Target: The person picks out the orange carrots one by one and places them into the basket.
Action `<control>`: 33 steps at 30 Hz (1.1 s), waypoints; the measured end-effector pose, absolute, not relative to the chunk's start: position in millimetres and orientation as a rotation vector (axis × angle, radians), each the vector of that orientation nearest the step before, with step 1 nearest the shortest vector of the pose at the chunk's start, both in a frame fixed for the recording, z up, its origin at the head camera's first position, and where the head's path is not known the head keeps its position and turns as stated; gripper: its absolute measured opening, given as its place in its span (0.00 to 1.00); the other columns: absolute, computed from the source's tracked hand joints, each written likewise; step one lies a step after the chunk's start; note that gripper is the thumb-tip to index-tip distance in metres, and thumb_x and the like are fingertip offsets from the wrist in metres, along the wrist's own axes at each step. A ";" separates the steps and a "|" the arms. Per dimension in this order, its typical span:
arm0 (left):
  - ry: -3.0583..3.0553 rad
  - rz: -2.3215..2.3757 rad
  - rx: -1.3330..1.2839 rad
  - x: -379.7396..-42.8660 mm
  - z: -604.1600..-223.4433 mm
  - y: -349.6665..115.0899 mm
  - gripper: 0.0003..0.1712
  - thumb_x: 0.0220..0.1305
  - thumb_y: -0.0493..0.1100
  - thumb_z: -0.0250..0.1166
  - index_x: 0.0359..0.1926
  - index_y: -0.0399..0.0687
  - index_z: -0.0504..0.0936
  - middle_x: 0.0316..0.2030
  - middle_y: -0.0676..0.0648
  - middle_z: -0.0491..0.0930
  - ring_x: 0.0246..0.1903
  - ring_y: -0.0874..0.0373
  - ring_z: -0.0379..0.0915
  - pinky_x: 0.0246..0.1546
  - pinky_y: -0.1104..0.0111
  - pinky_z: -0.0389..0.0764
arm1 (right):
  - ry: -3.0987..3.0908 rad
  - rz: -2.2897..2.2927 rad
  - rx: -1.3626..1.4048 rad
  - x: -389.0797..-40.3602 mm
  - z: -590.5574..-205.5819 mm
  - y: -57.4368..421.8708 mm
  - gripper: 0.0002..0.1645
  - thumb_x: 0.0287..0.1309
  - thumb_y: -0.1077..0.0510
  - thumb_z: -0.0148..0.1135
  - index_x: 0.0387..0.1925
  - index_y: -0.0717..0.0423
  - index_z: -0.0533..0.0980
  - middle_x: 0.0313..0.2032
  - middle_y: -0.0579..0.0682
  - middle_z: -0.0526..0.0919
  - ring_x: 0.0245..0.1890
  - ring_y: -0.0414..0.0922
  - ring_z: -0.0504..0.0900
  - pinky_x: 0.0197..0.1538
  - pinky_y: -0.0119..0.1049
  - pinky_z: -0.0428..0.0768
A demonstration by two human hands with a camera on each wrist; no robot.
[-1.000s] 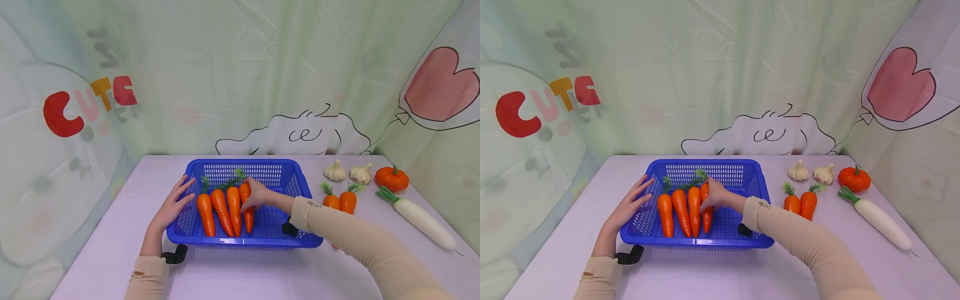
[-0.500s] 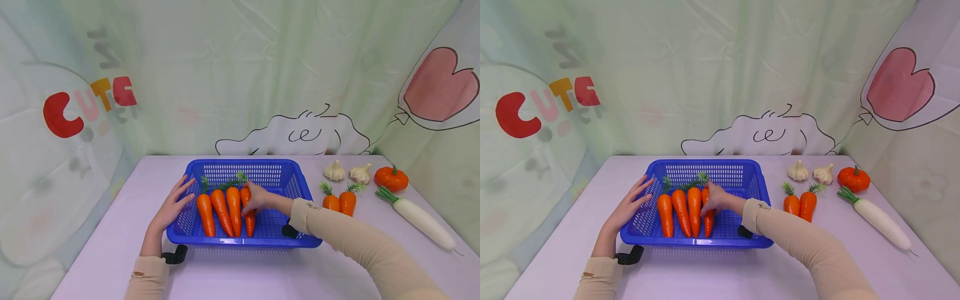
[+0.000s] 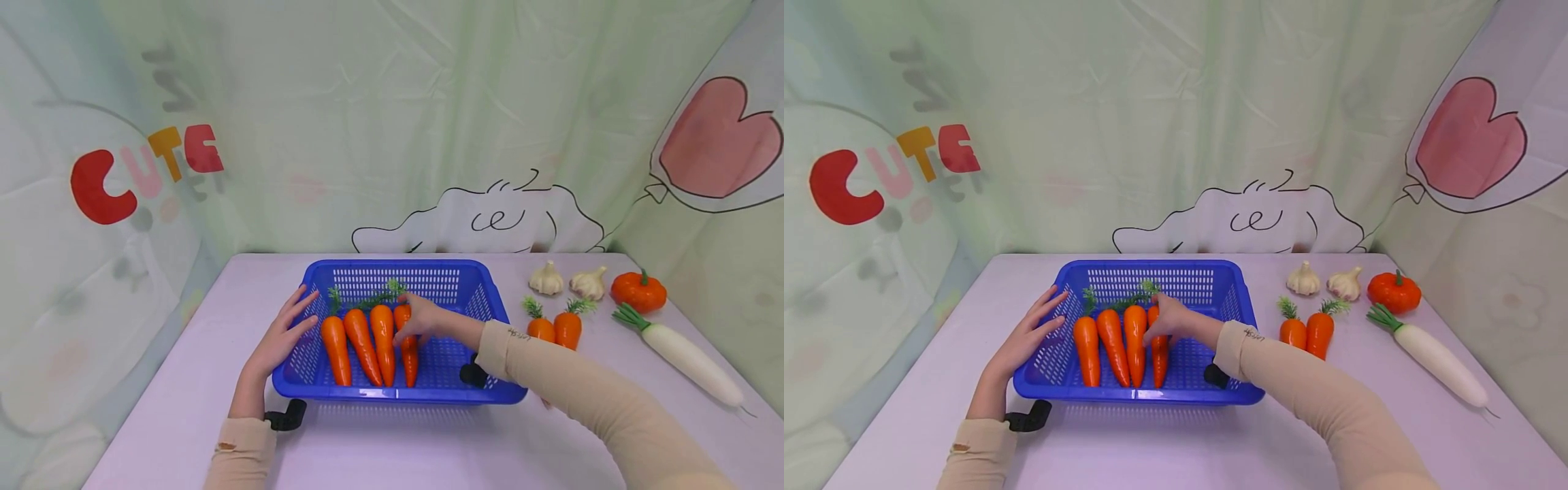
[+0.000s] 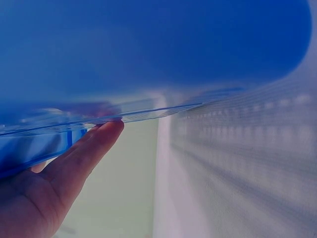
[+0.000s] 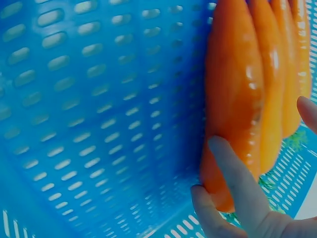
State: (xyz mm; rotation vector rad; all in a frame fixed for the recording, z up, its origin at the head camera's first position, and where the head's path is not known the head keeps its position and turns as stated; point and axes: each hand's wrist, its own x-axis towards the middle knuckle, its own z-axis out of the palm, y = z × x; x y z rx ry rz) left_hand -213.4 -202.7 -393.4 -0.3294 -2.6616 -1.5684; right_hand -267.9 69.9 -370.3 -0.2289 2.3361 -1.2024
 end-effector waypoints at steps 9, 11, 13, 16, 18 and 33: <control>-2.668 -1.560 -0.321 -212.5 -392.8 -202.7 0.30 0.65 0.50 0.53 0.67 0.53 0.61 0.71 0.48 0.42 0.68 0.44 0.35 0.58 0.36 0.44 | 2.319 -1.223 -0.235 -263.8 -359.1 75.3 0.48 0.43 0.65 0.70 0.63 0.62 0.55 0.59 0.67 0.61 0.52 0.62 0.71 0.36 0.53 0.80; -2.668 -1.557 -0.323 -212.2 -392.4 -202.5 0.30 0.65 0.50 0.53 0.67 0.53 0.61 0.71 0.48 0.42 0.69 0.44 0.35 0.58 0.36 0.44 | 2.317 -1.236 -0.247 -262.0 -355.6 77.0 0.47 0.43 0.63 0.70 0.63 0.62 0.55 0.60 0.67 0.60 0.53 0.62 0.70 0.37 0.53 0.80; -2.665 -1.555 -0.322 -211.9 -392.0 -202.4 0.30 0.65 0.50 0.53 0.67 0.53 0.61 0.71 0.48 0.42 0.68 0.44 0.35 0.58 0.37 0.44 | 2.319 -1.239 -0.277 -260.0 -350.9 78.9 0.47 0.44 0.62 0.69 0.64 0.62 0.54 0.61 0.68 0.58 0.53 0.62 0.70 0.38 0.53 0.80; -2.665 -1.556 -0.322 -211.6 -391.6 -202.2 0.30 0.65 0.50 0.53 0.67 0.53 0.61 0.71 0.48 0.42 0.68 0.44 0.35 0.58 0.37 0.45 | 2.327 -1.229 -0.328 -257.1 -342.5 81.6 0.47 0.45 0.60 0.69 0.64 0.61 0.54 0.62 0.68 0.57 0.53 0.62 0.70 0.40 0.53 0.79; -2.665 -1.558 -0.324 -211.5 -391.6 -202.1 0.31 0.65 0.50 0.53 0.67 0.53 0.60 0.71 0.48 0.42 0.68 0.44 0.35 0.58 0.36 0.45 | 2.329 -1.203 -0.358 -254.9 -336.1 83.4 0.47 0.46 0.60 0.69 0.65 0.60 0.54 0.62 0.68 0.57 0.53 0.62 0.70 0.42 0.53 0.79; -2.669 -1.561 -0.327 -212.2 -392.1 -202.6 0.30 0.65 0.50 0.52 0.67 0.54 0.61 0.71 0.47 0.42 0.68 0.43 0.34 0.58 0.36 0.44 | 2.286 -1.129 -0.519 -238.6 -304.0 106.6 0.48 0.45 0.55 0.71 0.65 0.53 0.55 0.62 0.65 0.59 0.50 0.58 0.74 0.37 0.45 0.81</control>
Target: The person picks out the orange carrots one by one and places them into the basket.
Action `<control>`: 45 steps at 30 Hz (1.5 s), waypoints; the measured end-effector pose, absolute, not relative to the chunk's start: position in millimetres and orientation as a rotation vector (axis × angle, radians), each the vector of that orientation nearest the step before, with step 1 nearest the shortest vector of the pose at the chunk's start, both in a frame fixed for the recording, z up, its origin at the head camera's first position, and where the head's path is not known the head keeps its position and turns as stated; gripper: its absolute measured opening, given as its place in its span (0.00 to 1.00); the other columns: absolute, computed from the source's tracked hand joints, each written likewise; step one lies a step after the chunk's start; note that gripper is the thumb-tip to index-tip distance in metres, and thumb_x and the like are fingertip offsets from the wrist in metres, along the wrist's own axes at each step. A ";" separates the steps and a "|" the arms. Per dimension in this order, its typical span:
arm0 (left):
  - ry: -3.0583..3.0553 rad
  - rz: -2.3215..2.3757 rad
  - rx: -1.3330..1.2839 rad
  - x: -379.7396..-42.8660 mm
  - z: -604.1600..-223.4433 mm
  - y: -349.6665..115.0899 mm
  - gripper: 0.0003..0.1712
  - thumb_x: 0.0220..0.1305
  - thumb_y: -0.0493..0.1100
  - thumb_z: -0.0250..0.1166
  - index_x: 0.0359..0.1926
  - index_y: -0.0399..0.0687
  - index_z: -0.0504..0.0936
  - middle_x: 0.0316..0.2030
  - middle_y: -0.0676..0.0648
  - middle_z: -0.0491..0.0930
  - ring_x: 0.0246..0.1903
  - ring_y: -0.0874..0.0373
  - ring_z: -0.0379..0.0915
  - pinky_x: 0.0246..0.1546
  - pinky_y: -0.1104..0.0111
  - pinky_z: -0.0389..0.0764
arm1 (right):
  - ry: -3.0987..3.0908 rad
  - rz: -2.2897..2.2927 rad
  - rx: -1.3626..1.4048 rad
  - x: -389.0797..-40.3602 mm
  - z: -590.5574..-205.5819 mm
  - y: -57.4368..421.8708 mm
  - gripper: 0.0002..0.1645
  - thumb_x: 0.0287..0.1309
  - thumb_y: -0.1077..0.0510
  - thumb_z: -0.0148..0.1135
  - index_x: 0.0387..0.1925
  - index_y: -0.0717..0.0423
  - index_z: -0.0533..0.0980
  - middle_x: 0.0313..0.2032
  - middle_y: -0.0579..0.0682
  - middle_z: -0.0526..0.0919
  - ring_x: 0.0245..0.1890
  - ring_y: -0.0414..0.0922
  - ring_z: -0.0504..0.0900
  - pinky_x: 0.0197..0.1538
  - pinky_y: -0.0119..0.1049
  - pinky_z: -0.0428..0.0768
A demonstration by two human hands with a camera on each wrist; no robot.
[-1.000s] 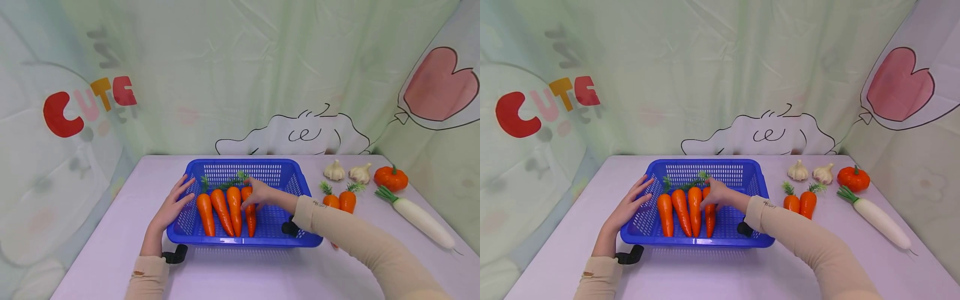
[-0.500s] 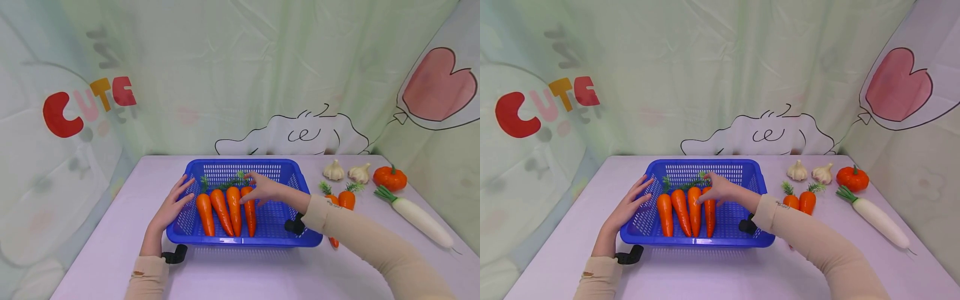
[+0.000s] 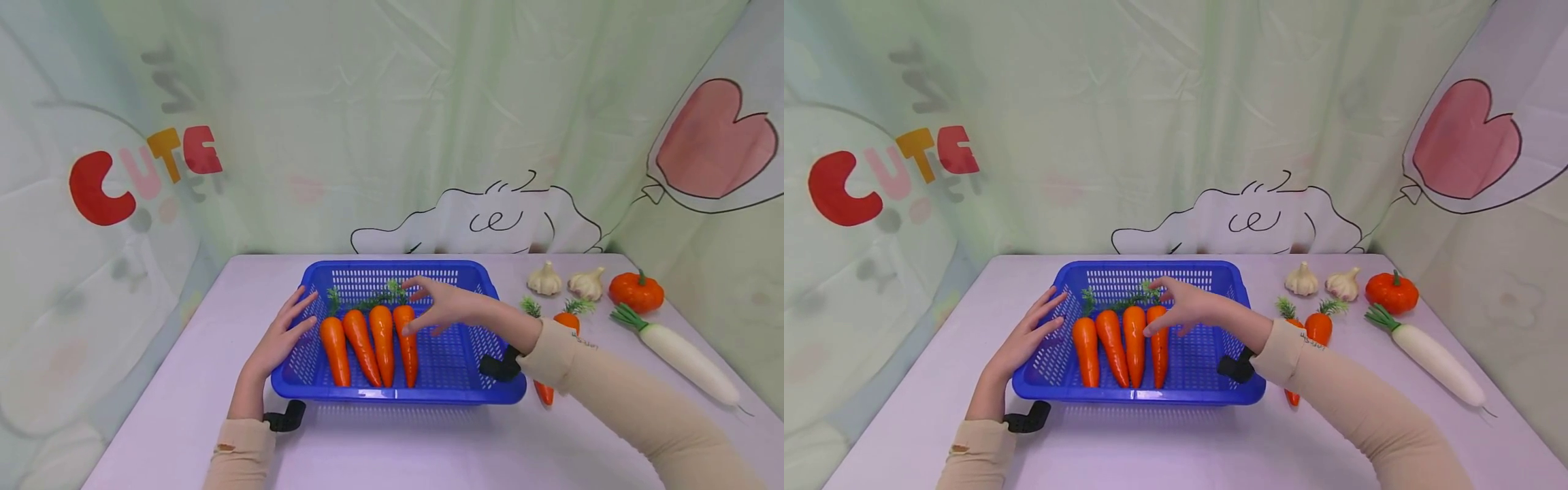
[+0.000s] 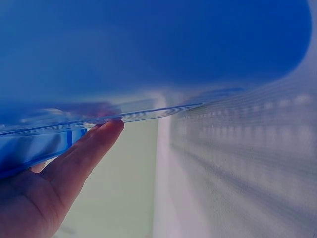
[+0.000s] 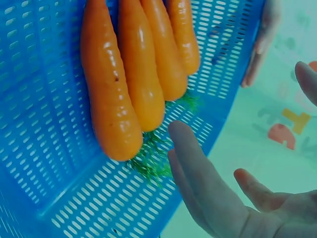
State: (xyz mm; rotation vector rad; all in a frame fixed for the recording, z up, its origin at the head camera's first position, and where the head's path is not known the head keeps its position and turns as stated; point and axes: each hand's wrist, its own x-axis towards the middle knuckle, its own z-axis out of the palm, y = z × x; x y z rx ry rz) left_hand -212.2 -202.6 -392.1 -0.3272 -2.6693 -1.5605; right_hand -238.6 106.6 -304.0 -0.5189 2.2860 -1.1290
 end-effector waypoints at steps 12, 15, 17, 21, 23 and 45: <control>-2.669 -1.563 -0.324 -210.7 -391.1 -202.6 0.30 0.65 0.50 0.52 0.67 0.53 0.61 0.71 0.47 0.42 0.68 0.43 0.34 0.58 0.36 0.44 | 2.338 -1.144 -0.580 -223.4 -287.7 133.9 0.50 0.45 0.54 0.71 0.66 0.54 0.52 0.62 0.66 0.59 0.52 0.61 0.72 0.38 0.43 0.81; -2.667 -1.565 -0.319 -210.5 -391.4 -201.9 0.30 0.65 0.50 0.53 0.67 0.54 0.61 0.71 0.48 0.42 0.68 0.44 0.35 0.58 0.37 0.45 | 2.343 -1.163 -0.589 -219.1 -288.3 140.7 0.51 0.46 0.53 0.70 0.66 0.55 0.52 0.62 0.66 0.59 0.52 0.61 0.72 0.39 0.44 0.81; -2.666 -1.568 -0.319 -210.9 -391.6 -201.7 0.30 0.65 0.50 0.53 0.67 0.53 0.61 0.71 0.48 0.42 0.69 0.44 0.35 0.59 0.37 0.44 | 2.355 -1.179 -0.588 -216.5 -289.3 145.3 0.50 0.46 0.53 0.70 0.66 0.54 0.52 0.62 0.66 0.59 0.52 0.61 0.72 0.39 0.44 0.81; -2.669 -1.573 -0.322 -211.5 -392.0 -201.4 0.30 0.65 0.50 0.53 0.67 0.52 0.61 0.71 0.47 0.42 0.68 0.44 0.34 0.59 0.37 0.42 | 2.389 -1.206 -0.588 -211.3 -289.6 155.8 0.50 0.46 0.52 0.70 0.66 0.55 0.52 0.61 0.66 0.60 0.52 0.61 0.72 0.40 0.45 0.81; -2.670 -1.574 -0.322 -211.4 -391.5 -201.3 0.30 0.66 0.50 0.52 0.67 0.52 0.61 0.71 0.47 0.42 0.68 0.43 0.34 0.59 0.37 0.41 | 2.403 -1.217 -0.605 -208.9 -288.6 161.5 0.50 0.47 0.52 0.69 0.66 0.55 0.52 0.61 0.66 0.61 0.52 0.61 0.73 0.40 0.46 0.81; -2.675 -1.570 -0.305 -210.2 -391.0 -201.2 0.29 0.66 0.49 0.52 0.67 0.54 0.60 0.71 0.48 0.41 0.69 0.44 0.34 0.59 0.37 0.42 | 2.632 -1.317 -0.557 -194.5 -299.3 228.6 0.46 0.52 0.54 0.64 0.68 0.55 0.51 0.60 0.68 0.62 0.52 0.63 0.71 0.42 0.52 0.79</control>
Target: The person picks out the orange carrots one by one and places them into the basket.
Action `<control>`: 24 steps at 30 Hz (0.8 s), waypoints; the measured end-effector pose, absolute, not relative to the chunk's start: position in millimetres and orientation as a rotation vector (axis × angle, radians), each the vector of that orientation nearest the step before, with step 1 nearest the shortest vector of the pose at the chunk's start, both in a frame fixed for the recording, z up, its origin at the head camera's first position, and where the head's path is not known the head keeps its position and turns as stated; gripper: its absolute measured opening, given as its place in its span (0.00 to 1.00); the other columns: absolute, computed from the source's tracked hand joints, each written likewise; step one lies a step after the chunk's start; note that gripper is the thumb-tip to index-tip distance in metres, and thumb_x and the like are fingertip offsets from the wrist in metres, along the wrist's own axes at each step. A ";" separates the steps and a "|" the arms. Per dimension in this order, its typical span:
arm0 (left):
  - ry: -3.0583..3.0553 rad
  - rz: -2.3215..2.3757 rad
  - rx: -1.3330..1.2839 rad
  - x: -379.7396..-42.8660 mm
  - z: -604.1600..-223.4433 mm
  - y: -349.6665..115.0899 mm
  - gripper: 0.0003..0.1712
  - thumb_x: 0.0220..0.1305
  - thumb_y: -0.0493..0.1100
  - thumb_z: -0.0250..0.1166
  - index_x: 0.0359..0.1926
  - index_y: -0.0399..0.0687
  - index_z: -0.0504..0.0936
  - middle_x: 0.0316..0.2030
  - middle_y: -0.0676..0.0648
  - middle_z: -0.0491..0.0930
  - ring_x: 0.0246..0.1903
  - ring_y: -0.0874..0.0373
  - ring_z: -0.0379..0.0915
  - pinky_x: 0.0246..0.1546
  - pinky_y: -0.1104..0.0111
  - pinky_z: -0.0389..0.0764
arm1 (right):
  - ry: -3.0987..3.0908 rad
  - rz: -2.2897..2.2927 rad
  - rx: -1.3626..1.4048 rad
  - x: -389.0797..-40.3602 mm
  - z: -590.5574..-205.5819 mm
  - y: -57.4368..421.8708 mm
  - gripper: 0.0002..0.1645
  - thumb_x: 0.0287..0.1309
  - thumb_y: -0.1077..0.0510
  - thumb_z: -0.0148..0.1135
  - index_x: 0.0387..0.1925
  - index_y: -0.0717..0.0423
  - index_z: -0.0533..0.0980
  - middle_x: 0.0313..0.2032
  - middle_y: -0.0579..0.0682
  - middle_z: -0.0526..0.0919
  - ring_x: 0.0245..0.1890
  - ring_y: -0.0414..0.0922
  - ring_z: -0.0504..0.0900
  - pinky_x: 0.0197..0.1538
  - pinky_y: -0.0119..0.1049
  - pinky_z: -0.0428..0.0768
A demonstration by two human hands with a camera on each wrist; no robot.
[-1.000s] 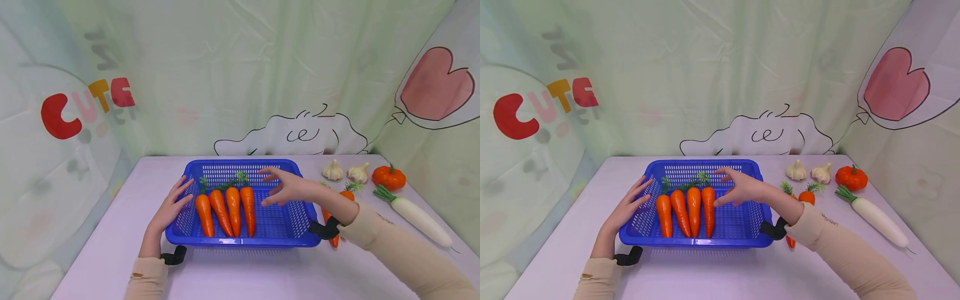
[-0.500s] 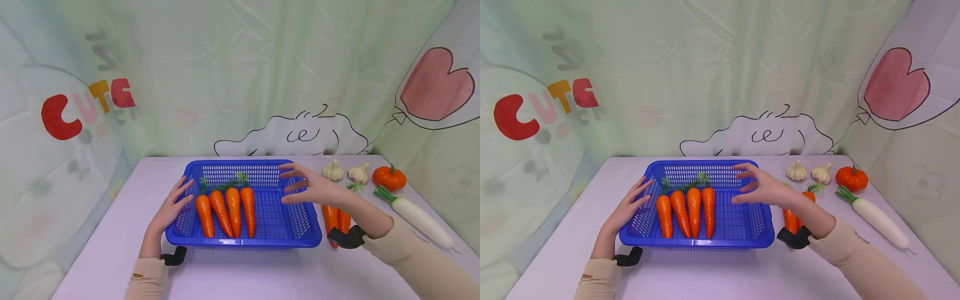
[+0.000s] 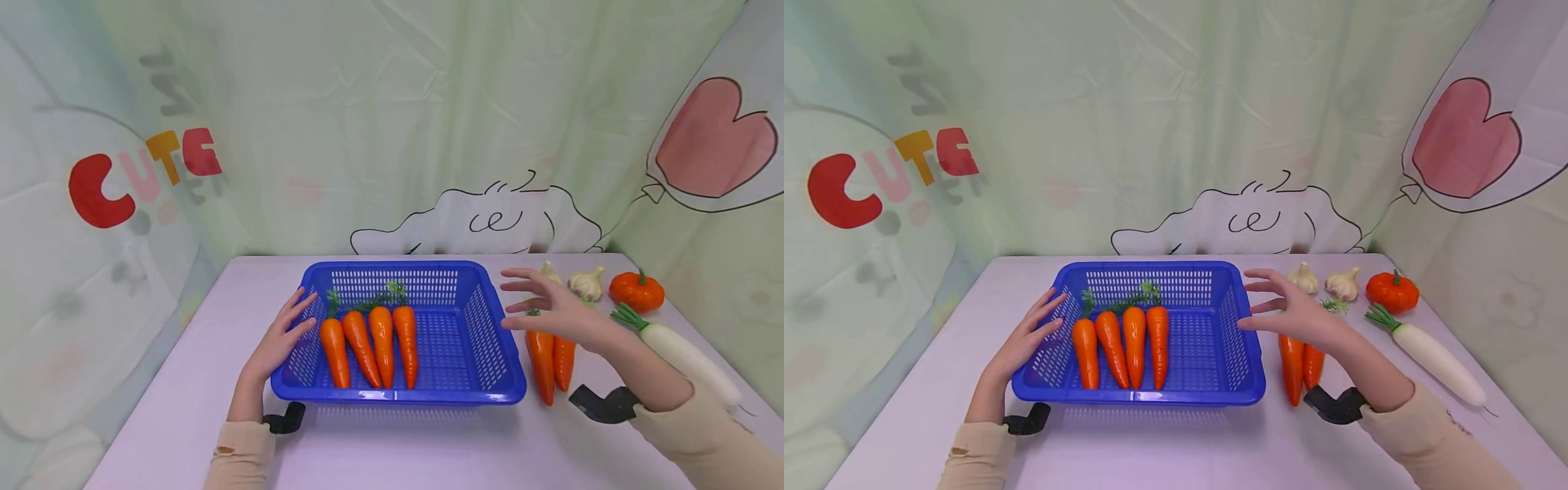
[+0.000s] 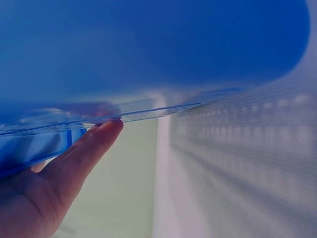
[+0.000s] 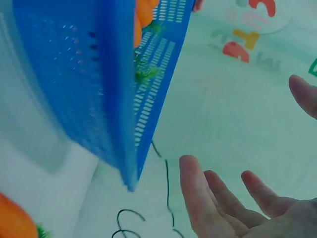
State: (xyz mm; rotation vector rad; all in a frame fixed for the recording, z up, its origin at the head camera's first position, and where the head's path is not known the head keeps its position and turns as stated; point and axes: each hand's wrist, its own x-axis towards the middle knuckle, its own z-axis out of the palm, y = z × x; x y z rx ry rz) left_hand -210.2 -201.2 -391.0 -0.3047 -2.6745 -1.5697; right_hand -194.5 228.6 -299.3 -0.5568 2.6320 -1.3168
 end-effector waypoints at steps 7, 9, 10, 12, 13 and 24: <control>-2.678 -1.568 -0.303 -209.9 -391.5 -200.8 0.29 0.66 0.50 0.52 0.67 0.55 0.61 0.71 0.48 0.42 0.69 0.44 0.34 0.59 0.37 0.42 | 2.743 -1.277 -0.545 -193.7 -311.3 247.8 0.47 0.53 0.55 0.64 0.68 0.56 0.50 0.60 0.67 0.62 0.52 0.64 0.71 0.44 0.56 0.76; -2.679 -1.573 -0.298 -209.8 -391.5 -200.2 0.29 0.65 0.50 0.52 0.67 0.55 0.61 0.71 0.49 0.42 0.69 0.44 0.34 0.59 0.37 0.42 | 2.771 -1.267 -0.549 -193.3 -315.2 254.2 0.47 0.52 0.56 0.65 0.68 0.57 0.50 0.60 0.68 0.62 0.51 0.64 0.71 0.44 0.56 0.76; -2.677 -1.576 -0.298 -209.9 -391.2 -200.0 0.29 0.66 0.50 0.52 0.67 0.55 0.61 0.71 0.48 0.42 0.69 0.44 0.34 0.58 0.37 0.42 | 2.777 -1.269 -0.554 -193.5 -317.4 257.5 0.47 0.52 0.56 0.65 0.68 0.58 0.50 0.60 0.68 0.62 0.51 0.65 0.71 0.44 0.56 0.77; -2.677 -1.576 -0.295 -210.0 -391.0 -200.0 0.29 0.66 0.50 0.52 0.67 0.55 0.61 0.71 0.49 0.42 0.69 0.44 0.34 0.58 0.36 0.42 | 2.784 -1.268 -0.559 -194.5 -322.1 263.7 0.47 0.52 0.57 0.65 0.68 0.59 0.50 0.60 0.69 0.62 0.51 0.66 0.71 0.43 0.55 0.77; -2.676 -1.577 -0.293 -210.1 -390.9 -200.1 0.29 0.66 0.50 0.52 0.67 0.55 0.61 0.71 0.49 0.41 0.69 0.44 0.34 0.58 0.36 0.42 | 2.791 -1.266 -0.557 -195.2 -324.6 266.9 0.47 0.52 0.57 0.65 0.68 0.59 0.50 0.60 0.69 0.62 0.51 0.67 0.71 0.42 0.54 0.78; -2.690 -1.596 -0.273 -192.0 -361.7 -189.2 0.29 0.66 0.42 0.51 0.67 0.43 0.59 0.70 0.41 0.41 0.68 0.40 0.33 0.58 0.36 0.41 | 2.898 -1.180 -0.443 -198.9 -348.1 293.9 0.49 0.51 0.55 0.65 0.67 0.62 0.48 0.58 0.72 0.60 0.51 0.70 0.66 0.38 0.57 0.78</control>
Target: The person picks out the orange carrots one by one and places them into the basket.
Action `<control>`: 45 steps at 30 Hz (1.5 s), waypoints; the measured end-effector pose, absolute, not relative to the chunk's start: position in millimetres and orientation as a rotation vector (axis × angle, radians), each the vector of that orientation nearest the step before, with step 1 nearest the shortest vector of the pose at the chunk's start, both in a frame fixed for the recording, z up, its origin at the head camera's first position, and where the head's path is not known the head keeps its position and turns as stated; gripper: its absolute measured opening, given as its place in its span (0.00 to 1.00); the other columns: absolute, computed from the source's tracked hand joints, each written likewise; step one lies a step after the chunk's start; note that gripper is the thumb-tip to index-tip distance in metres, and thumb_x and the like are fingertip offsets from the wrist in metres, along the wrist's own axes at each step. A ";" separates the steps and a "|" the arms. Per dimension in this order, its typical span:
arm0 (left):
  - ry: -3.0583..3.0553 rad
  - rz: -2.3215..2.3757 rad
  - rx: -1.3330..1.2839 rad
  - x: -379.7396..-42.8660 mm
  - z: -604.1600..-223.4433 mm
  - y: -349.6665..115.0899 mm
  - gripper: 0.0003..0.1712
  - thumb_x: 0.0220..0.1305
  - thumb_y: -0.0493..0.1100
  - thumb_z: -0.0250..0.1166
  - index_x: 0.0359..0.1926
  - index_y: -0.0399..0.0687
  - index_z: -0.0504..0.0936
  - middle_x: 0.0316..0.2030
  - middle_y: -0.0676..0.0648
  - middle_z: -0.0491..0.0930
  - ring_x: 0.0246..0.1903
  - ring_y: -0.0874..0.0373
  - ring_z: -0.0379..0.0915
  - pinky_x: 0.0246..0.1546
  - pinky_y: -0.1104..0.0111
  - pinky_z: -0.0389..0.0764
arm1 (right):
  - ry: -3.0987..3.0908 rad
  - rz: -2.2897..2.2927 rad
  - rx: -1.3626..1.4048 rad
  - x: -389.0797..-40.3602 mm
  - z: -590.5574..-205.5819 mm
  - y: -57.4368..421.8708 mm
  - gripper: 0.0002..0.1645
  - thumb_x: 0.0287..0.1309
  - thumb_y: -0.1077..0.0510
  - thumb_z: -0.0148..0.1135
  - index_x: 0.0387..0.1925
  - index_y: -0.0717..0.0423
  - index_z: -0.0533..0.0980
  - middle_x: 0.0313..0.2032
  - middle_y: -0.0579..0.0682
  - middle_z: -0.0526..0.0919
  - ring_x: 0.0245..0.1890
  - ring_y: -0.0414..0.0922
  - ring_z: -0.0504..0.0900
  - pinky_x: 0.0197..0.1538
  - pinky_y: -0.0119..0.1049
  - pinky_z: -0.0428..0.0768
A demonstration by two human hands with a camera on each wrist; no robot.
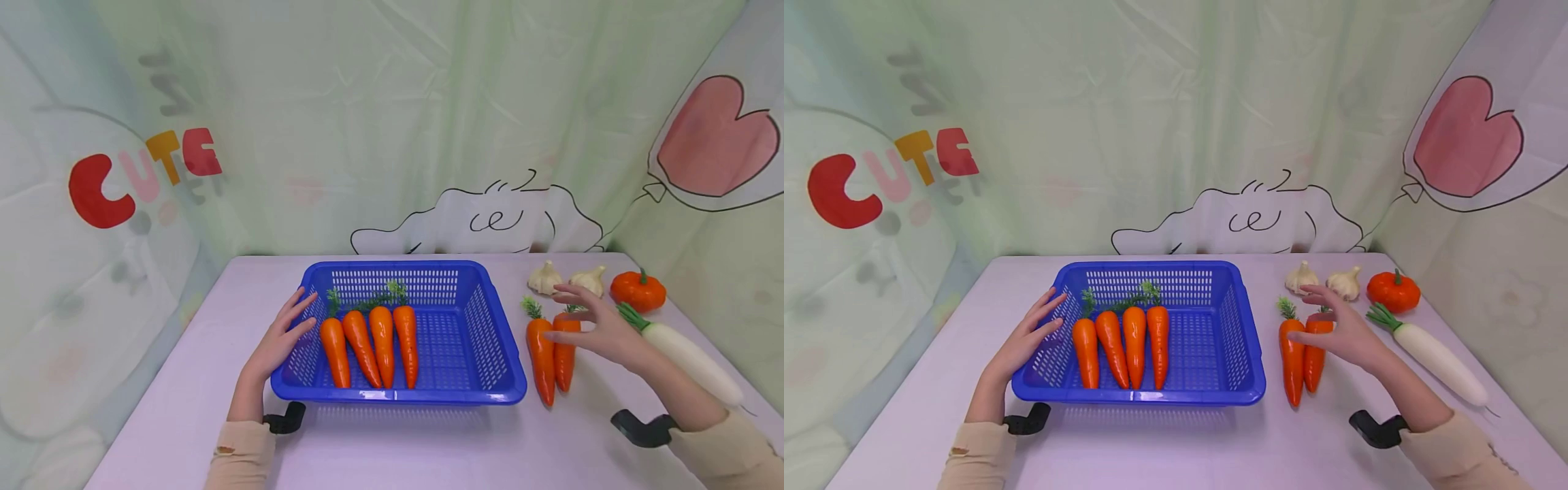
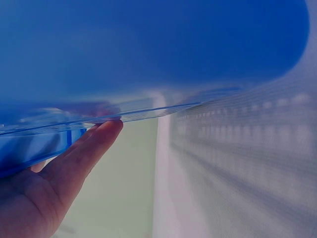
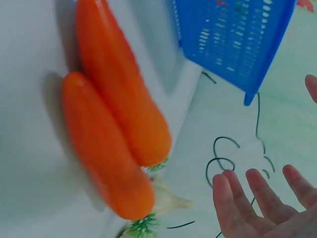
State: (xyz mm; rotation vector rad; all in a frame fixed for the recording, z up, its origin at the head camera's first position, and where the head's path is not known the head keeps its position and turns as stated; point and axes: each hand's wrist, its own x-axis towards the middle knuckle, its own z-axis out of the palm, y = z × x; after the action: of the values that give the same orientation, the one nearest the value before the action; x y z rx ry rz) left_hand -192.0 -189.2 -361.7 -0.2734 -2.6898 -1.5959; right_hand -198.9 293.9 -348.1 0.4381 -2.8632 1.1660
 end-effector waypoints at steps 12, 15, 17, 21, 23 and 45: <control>-2.687 -1.594 -0.290 -188.7 -357.9 -187.1 0.29 0.67 0.42 0.50 0.67 0.42 0.59 0.70 0.40 0.41 0.68 0.40 0.33 0.59 0.37 0.41 | -2.854 1.162 0.349 -205.6 -370.7 320.0 0.51 0.51 0.54 0.65 0.68 0.62 0.46 0.59 0.75 0.56 0.51 0.72 0.63 0.38 0.58 0.78; -2.686 -1.592 -0.291 -188.3 -357.9 -187.0 0.29 0.67 0.42 0.50 0.67 0.41 0.59 0.70 0.40 0.41 0.68 0.40 0.33 0.59 0.37 0.42 | -2.852 1.162 0.341 -207.6 -376.1 323.6 0.51 0.51 0.54 0.65 0.68 0.62 0.46 0.59 0.75 0.55 0.51 0.72 0.63 0.38 0.58 0.77; -2.686 -1.588 -0.290 -188.3 -357.9 -187.0 0.29 0.67 0.41 0.50 0.67 0.41 0.58 0.70 0.40 0.41 0.68 0.40 0.34 0.59 0.37 0.42 | -2.849 1.152 0.333 -209.2 -380.3 325.4 0.51 0.51 0.54 0.66 0.68 0.63 0.47 0.59 0.75 0.56 0.51 0.72 0.63 0.38 0.58 0.77; -2.683 -1.587 -0.292 -190.0 -359.8 -188.1 0.29 0.66 0.41 0.50 0.67 0.41 0.59 0.70 0.39 0.41 0.68 0.40 0.34 0.59 0.37 0.42 | -2.866 1.148 0.323 -212.3 -387.4 328.2 0.51 0.51 0.54 0.66 0.67 0.64 0.47 0.58 0.75 0.56 0.50 0.72 0.64 0.38 0.57 0.78; -2.679 -1.590 -0.295 -192.5 -363.3 -189.8 0.29 0.66 0.42 0.51 0.67 0.41 0.59 0.70 0.40 0.41 0.68 0.39 0.34 0.59 0.37 0.41 | -2.897 1.138 0.301 -213.3 -390.7 329.2 0.52 0.51 0.53 0.66 0.67 0.65 0.46 0.58 0.75 0.55 0.50 0.73 0.63 0.39 0.57 0.78; -2.684 -1.596 -0.283 -192.3 -362.4 -189.2 0.29 0.67 0.42 0.50 0.67 0.42 0.59 0.70 0.40 0.41 0.68 0.40 0.33 0.58 0.36 0.42 | -3.017 1.258 0.188 -224.9 -418.7 332.4 0.51 0.50 0.52 0.66 0.65 0.69 0.47 0.56 0.76 0.56 0.48 0.73 0.66 0.36 0.47 0.81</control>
State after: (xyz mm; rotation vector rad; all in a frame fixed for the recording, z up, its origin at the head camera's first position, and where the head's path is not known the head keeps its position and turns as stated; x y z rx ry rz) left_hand -192.3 -189.2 -362.4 -0.2833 -2.6840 -1.5957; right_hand -224.9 332.4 -418.7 0.1879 -3.0170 1.2584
